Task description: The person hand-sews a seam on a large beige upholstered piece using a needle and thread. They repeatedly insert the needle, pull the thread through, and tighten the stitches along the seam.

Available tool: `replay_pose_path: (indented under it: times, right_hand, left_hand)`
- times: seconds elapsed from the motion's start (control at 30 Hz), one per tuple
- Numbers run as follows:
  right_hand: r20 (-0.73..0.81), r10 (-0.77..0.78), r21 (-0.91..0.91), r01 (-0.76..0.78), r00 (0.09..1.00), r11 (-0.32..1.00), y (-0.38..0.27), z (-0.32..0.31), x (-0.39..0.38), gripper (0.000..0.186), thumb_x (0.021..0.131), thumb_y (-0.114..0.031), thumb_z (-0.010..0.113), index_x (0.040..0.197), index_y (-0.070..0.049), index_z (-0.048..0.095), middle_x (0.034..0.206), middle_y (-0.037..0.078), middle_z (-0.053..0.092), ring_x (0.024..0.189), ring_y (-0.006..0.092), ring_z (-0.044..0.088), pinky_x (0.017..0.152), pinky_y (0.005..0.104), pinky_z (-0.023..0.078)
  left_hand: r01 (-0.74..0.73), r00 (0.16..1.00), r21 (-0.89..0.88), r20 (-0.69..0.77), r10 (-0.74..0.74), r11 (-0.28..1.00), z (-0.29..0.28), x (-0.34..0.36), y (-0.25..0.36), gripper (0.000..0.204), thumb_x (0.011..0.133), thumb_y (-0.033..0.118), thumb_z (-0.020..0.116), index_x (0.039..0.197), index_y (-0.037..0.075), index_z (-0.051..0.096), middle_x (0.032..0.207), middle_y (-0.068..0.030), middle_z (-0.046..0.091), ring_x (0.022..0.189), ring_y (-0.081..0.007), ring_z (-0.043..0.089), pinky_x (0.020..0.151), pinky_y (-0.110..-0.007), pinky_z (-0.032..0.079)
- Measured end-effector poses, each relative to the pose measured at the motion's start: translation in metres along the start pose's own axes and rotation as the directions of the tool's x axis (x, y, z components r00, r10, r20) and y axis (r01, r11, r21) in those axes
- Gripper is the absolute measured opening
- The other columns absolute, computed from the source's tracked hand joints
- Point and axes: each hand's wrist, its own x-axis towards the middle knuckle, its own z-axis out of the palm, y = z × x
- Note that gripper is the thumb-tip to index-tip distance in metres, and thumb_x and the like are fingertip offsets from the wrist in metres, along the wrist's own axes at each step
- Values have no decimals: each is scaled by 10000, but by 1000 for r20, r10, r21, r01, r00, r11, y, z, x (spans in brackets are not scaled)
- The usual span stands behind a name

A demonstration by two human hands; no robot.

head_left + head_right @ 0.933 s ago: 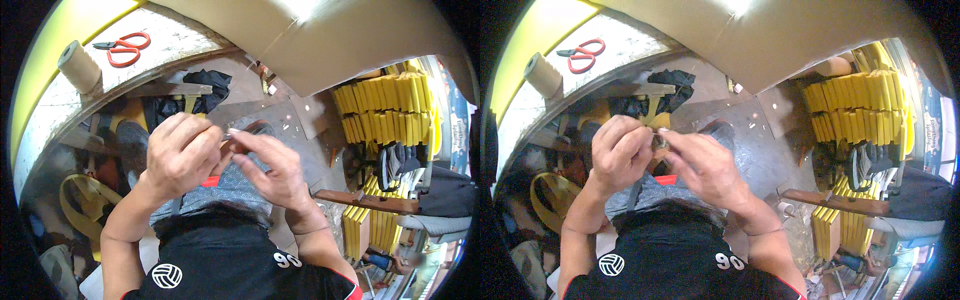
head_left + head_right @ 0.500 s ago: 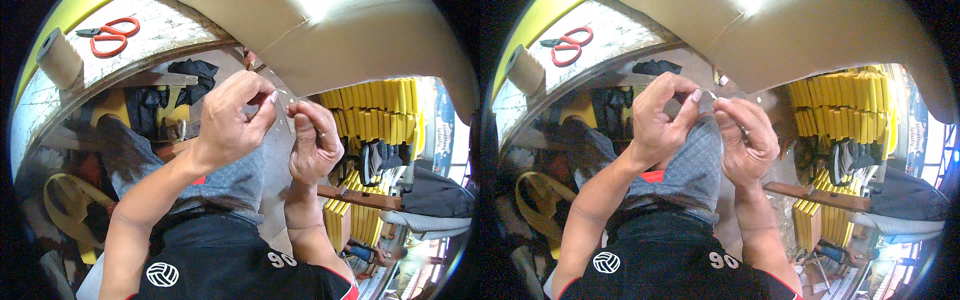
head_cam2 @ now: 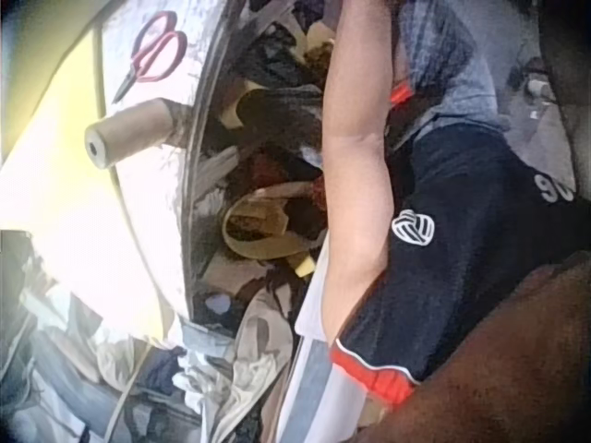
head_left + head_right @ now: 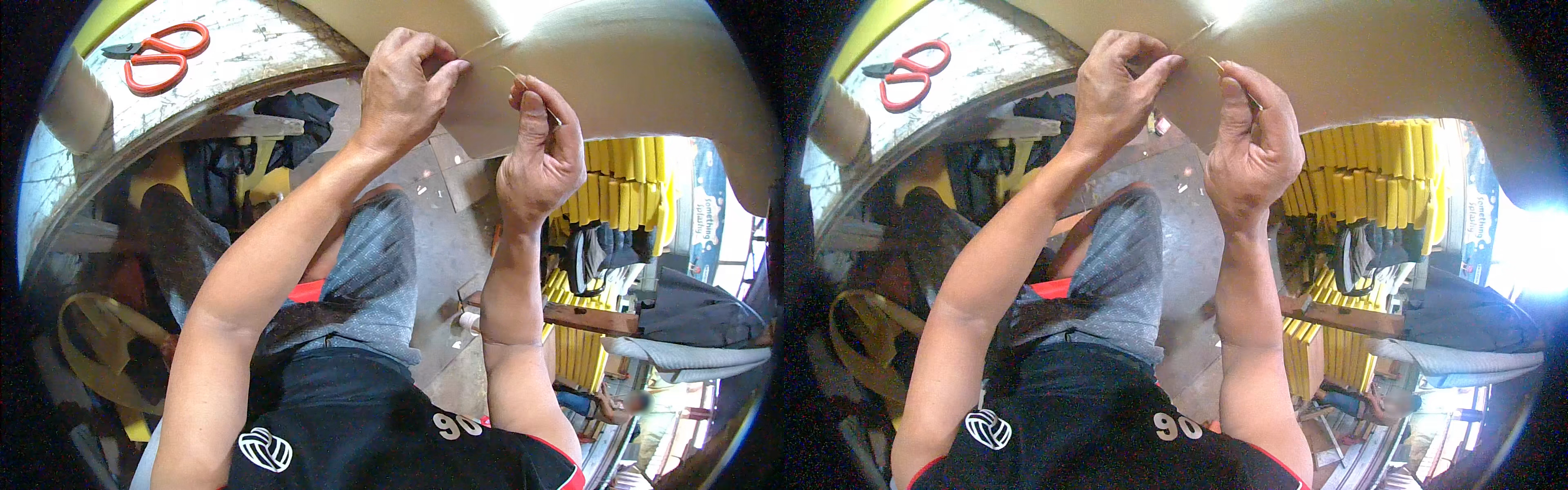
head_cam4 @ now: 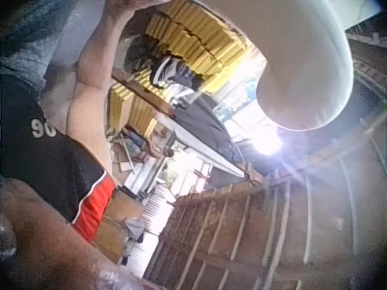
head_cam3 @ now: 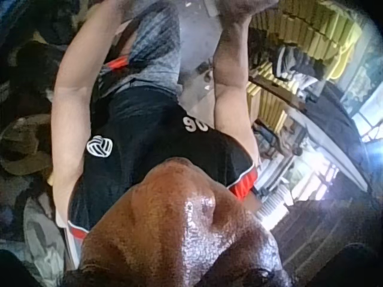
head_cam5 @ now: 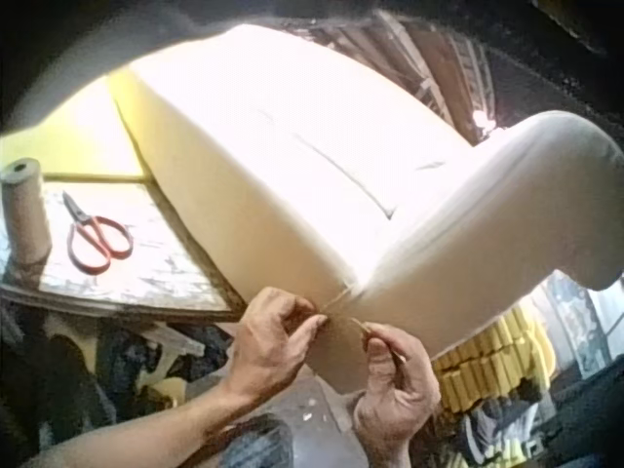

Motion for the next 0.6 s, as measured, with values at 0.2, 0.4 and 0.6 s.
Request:
replay_pose_path:
  times: [0.2, 0.4, 0.6]
  right_hand:
    - [108, -185, -194, 203, 977, 960, 15, 7, 10, 164, 1005, -44, 665, 1145, 15, 728, 1056, 111, 759, 975, 158, 710, 893, 290, 581]
    - [152, -300, -258, 331, 942, 908, 19, 12, 14, 169, 959, 7, 689, 1113, -5, 758, 1070, 122, 767, 990, 207, 726, 893, 320, 578]
    - [203, -329, -286, 377, 922, 881, 18, 12, 16, 226, 899, 53, 703, 1103, -24, 764, 1076, 151, 766, 1011, 291, 739, 901, 374, 577]
  left_hand:
    - [77, 997, -199, 8, -77, 977, -10, 2, 4, 168, 925, 149, 725, 943, -16, 702, 831, -153, 707, 735, -247, 706, 692, -367, 561]
    - [69, 997, -241, -14, -75, 968, -8, 7, -1, 174, 943, 152, 708, 949, -21, 701, 825, -164, 733, 739, -257, 731, 701, -368, 571]
    - [129, 991, -205, 64, -118, 970, -10, 6, -2, 202, 987, 180, 691, 1045, -12, 714, 926, -121, 757, 856, -179, 725, 789, -324, 573]
